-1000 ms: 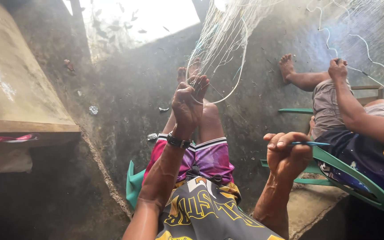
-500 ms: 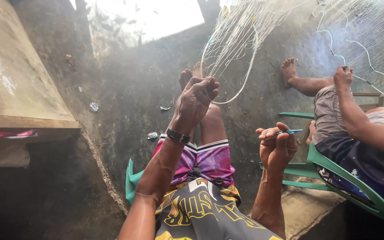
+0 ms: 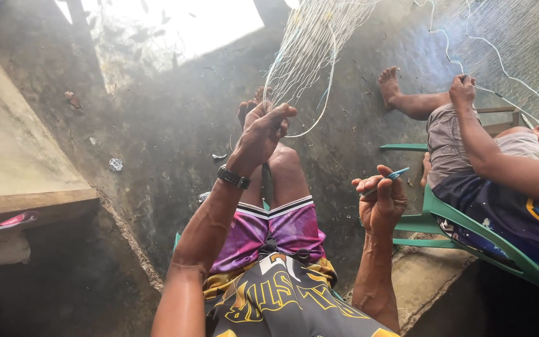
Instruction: Repairing a fishing net by tying knots using a netting needle.
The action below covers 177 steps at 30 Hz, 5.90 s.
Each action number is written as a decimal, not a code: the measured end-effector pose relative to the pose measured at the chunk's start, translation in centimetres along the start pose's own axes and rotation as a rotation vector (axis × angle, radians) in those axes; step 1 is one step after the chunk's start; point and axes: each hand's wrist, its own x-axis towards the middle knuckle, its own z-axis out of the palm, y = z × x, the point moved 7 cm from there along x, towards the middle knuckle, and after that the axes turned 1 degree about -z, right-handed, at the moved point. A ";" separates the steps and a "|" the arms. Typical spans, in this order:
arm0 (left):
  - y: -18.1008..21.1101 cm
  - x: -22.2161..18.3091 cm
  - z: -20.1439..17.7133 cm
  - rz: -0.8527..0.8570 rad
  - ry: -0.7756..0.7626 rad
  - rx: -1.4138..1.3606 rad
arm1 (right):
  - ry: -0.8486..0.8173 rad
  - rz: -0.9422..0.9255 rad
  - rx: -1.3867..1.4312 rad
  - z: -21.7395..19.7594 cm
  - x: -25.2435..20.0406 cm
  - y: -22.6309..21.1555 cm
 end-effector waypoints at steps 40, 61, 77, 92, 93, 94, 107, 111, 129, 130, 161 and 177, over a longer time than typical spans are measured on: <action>0.8 -9.0 3.3 0.170 -0.019 0.155 | -0.742 -1.048 -1.124 24.2 7.7 -9.5; -0.7 -8.6 4.6 0.051 -0.174 -0.149 | -1.021 -1.076 -0.786 25.2 6.1 -9.4; -1.1 -5.8 -0.4 0.072 -0.119 -0.288 | -0.684 -0.877 -1.165 18.3 7.4 -9.1; -0.9 -6.2 -0.4 0.149 0.033 -0.286 | 0.203 0.158 0.144 -1.6 3.2 -1.2; -0.7 -6.1 -0.6 0.175 0.045 -0.271 | 0.206 0.171 0.160 -1.8 2.7 -0.9; -1.1 -5.8 -0.7 0.173 0.042 -0.270 | 0.207 0.168 0.160 -2.0 2.2 -0.7; -2.8 -5.4 -1.5 0.164 0.051 -0.310 | 0.063 -0.016 0.454 -1.6 2.7 -6.6; -2.7 -5.6 -0.8 0.162 -0.009 -0.327 | -0.119 -0.339 -0.150 7.3 4.0 -11.8; 0.4 -7.4 0.2 0.150 -0.088 -0.198 | -0.700 -0.712 -0.885 20.5 4.6 -7.4; 0.7 -7.8 0.6 0.161 -0.088 -0.198 | -0.707 -0.719 -0.878 20.7 4.6 -6.9; 0.9 -7.8 1.5 0.075 -0.166 -0.122 | -0.623 -0.099 -0.798 18.7 5.4 0.0; 0.5 -7.7 0.8 0.195 -0.109 0.274 | -0.689 -0.031 -0.759 18.6 4.7 0.0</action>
